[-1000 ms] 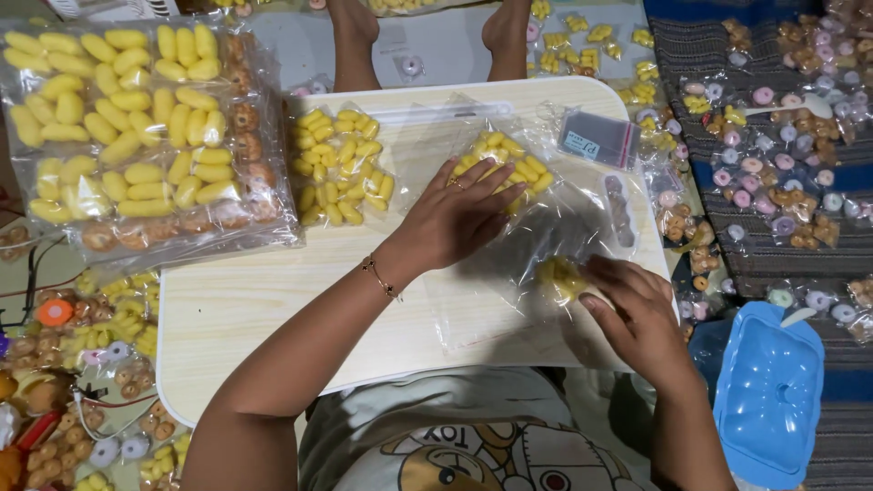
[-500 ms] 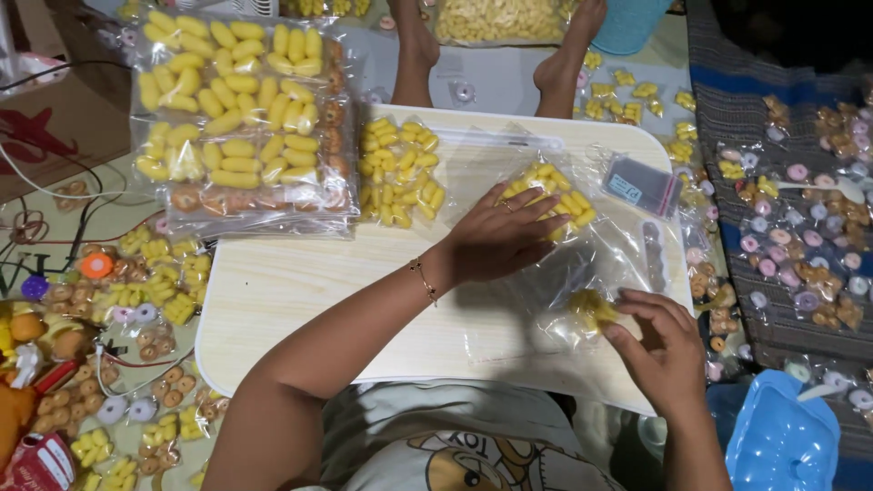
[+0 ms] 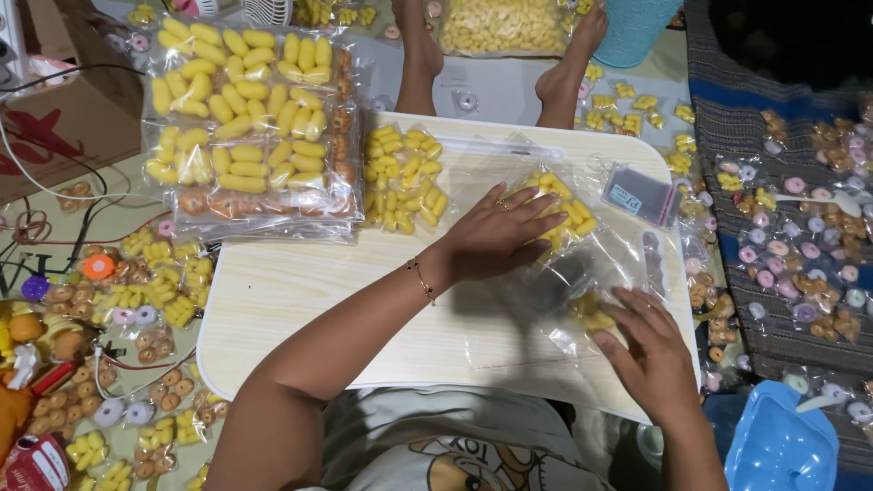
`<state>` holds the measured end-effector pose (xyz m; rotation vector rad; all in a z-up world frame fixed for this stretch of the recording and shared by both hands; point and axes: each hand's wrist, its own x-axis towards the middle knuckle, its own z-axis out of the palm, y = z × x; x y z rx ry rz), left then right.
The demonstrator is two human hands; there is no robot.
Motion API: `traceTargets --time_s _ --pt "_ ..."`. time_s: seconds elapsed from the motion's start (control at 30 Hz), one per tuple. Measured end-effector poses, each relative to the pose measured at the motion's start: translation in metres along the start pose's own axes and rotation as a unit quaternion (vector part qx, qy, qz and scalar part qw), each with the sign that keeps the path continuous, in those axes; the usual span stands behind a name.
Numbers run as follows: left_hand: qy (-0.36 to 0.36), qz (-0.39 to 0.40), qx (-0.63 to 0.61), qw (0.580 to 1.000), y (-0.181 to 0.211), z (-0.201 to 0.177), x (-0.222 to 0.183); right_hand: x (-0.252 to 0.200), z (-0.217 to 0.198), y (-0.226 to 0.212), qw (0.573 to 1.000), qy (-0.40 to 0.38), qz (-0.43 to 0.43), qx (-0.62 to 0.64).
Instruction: Packing small yellow items into plastic bags
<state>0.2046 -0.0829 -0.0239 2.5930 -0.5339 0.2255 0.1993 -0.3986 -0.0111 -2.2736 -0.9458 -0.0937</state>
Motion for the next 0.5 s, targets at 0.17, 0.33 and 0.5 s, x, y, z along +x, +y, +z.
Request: traceTargets --time_s 0.17,0.33,0.5 --pt "-0.006 -0.004 -0.019 1.0 -0.001 -0.001 -0.001 0.009 0.003 -0.012 0.978 -0.193 -0.017 -0.076" --pt "0.014 -0.001 -0.011 1.0 -0.006 0.006 -0.001 0.007 0.001 -0.01 0.988 -0.139 -0.005 -0.068" --pt "0.014 -0.001 -0.014 1.0 -0.006 0.005 -0.001 0.012 0.001 -0.008 0.992 -0.092 -0.062 -0.061"
